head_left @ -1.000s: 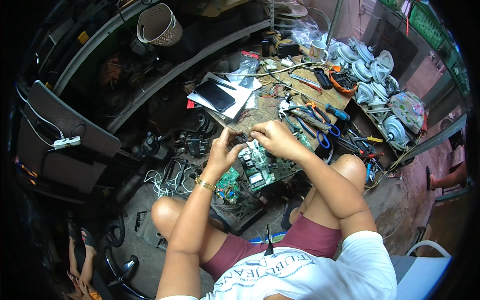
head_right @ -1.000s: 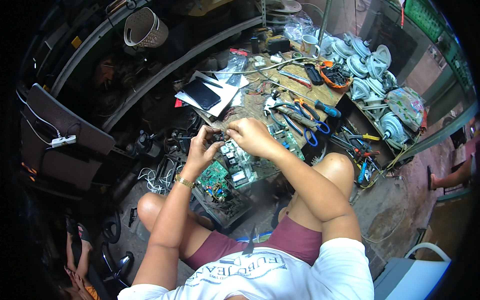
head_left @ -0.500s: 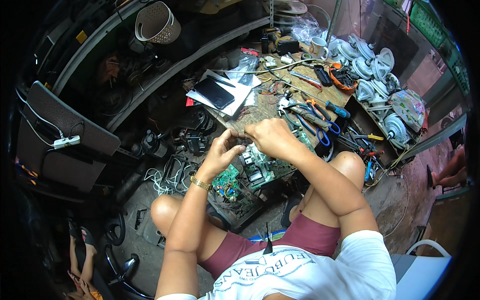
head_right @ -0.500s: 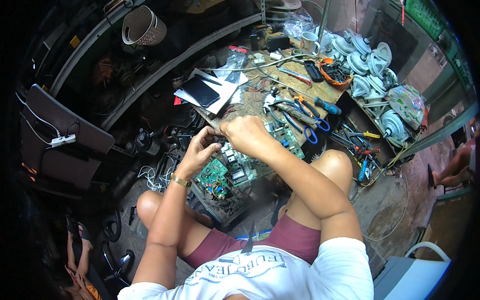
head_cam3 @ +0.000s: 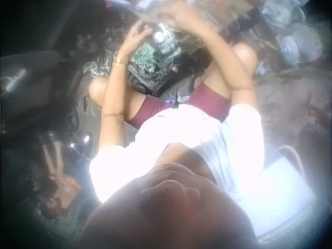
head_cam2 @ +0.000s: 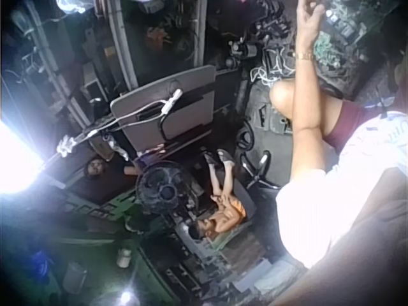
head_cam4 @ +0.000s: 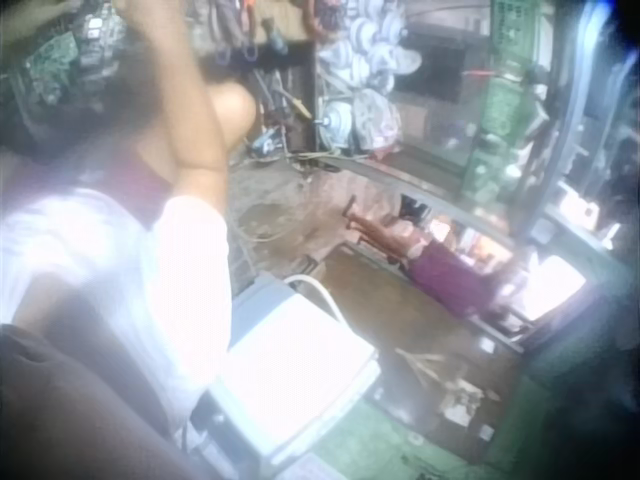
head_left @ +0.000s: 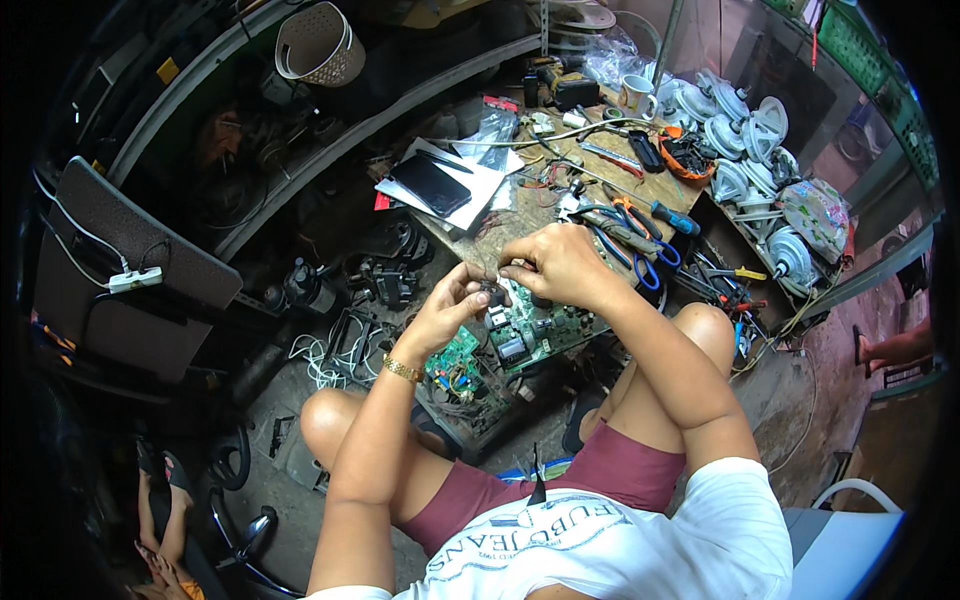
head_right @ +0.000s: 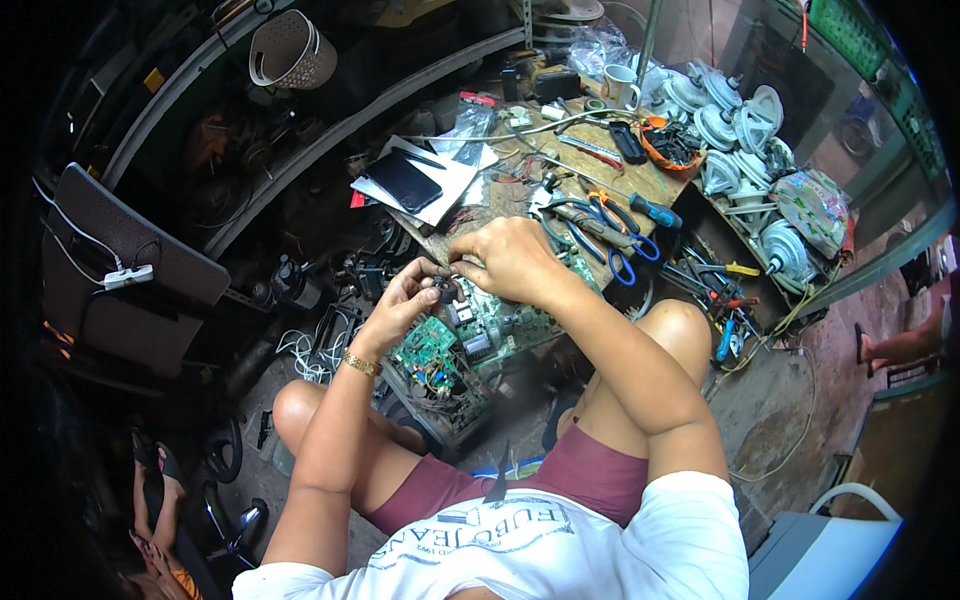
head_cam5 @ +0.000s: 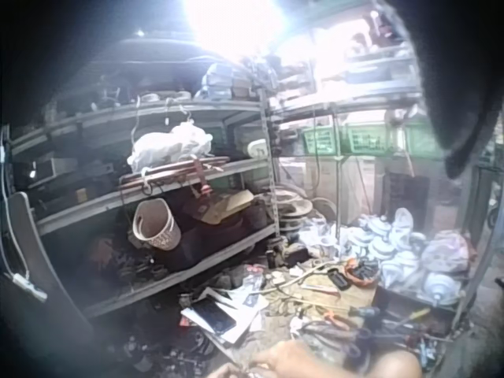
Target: The person is holding a small electronic component and using a soldering iron to attach wires to it while it is positioned on a larger circuit board on a workbench. They use pliers to adjust the position of the wires before soldering.
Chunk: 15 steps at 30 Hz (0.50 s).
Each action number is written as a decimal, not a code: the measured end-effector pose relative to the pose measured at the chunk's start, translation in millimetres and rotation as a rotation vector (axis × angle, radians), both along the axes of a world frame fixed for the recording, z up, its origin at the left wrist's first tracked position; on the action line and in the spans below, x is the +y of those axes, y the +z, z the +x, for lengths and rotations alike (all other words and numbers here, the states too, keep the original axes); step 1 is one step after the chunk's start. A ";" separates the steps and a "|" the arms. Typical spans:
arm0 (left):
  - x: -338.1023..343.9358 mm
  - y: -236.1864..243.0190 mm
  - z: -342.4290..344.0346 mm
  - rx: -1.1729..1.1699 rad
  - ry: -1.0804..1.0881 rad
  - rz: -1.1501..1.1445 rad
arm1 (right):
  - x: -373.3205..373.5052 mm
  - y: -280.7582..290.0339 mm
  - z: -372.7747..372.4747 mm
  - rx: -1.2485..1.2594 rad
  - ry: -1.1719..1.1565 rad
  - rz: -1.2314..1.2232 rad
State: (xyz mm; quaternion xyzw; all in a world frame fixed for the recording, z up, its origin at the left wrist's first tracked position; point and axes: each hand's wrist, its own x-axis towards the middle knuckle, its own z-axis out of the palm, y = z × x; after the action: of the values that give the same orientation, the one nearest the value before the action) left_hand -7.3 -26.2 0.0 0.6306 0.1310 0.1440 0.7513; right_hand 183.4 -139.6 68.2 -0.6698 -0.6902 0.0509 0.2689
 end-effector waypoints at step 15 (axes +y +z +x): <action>-1.4 -12.9 7.3 -0.108 0.047 -0.181 | 14.4 -26.7 0.4 0.541 0.101 -0.245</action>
State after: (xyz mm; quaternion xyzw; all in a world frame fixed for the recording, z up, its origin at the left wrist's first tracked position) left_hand 0.0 -27.6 -12.9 0.5481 0.1172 0.1828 0.8077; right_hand 183.9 -125.2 41.5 -0.6242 -0.6146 0.3238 0.3573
